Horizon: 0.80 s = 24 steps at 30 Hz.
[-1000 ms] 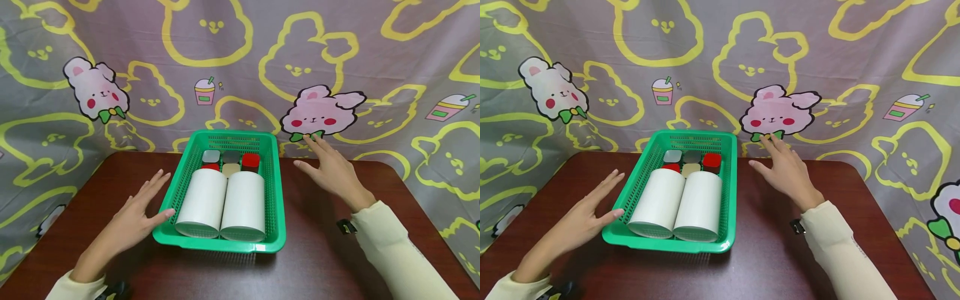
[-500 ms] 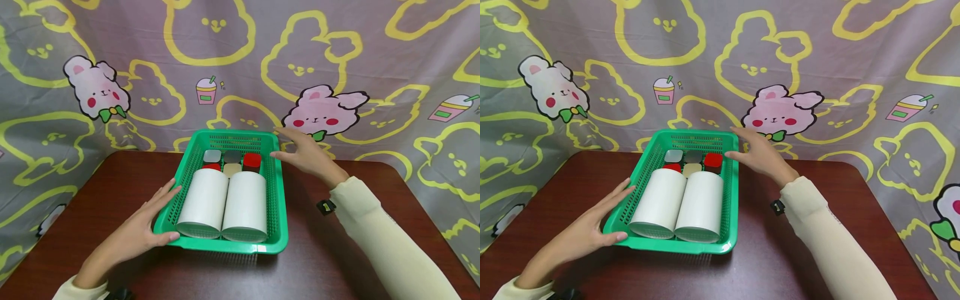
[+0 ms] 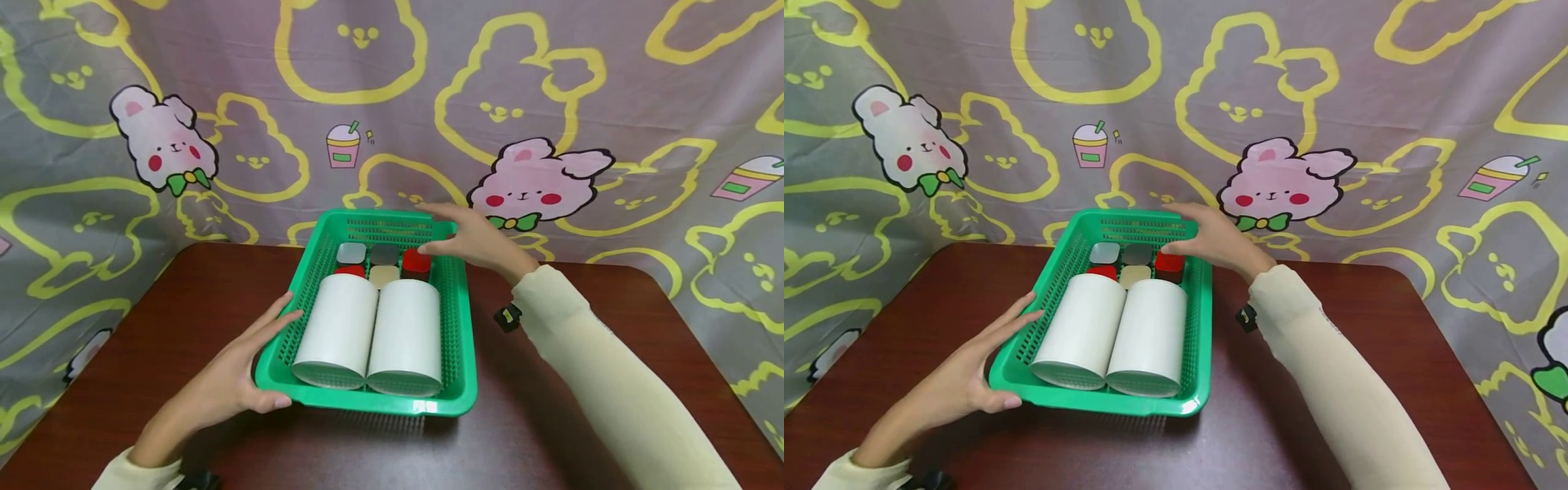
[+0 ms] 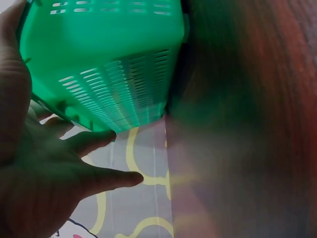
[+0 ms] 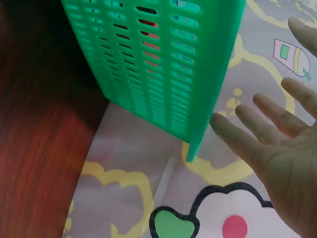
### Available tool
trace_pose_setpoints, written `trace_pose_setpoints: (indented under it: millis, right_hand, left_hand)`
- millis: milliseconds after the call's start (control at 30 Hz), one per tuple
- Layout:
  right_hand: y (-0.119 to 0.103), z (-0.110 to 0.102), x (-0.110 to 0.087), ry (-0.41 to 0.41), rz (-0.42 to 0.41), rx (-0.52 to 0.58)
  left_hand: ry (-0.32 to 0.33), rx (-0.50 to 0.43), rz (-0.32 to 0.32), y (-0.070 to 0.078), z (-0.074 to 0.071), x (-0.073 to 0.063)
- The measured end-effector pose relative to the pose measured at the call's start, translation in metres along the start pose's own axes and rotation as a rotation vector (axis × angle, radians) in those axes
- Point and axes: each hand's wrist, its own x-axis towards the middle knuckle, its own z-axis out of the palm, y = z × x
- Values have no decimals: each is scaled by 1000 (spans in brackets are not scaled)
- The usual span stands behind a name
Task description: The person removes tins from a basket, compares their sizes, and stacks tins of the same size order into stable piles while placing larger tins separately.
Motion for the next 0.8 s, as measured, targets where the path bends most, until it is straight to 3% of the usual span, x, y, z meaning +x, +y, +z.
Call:
trace_pose_setpoints:
  millis: [800]
  right_hand:
    - [7, 12, 50, -256, 149, 45]
  left_hand:
    - [-5, -11, 13, 0, 0, 2]
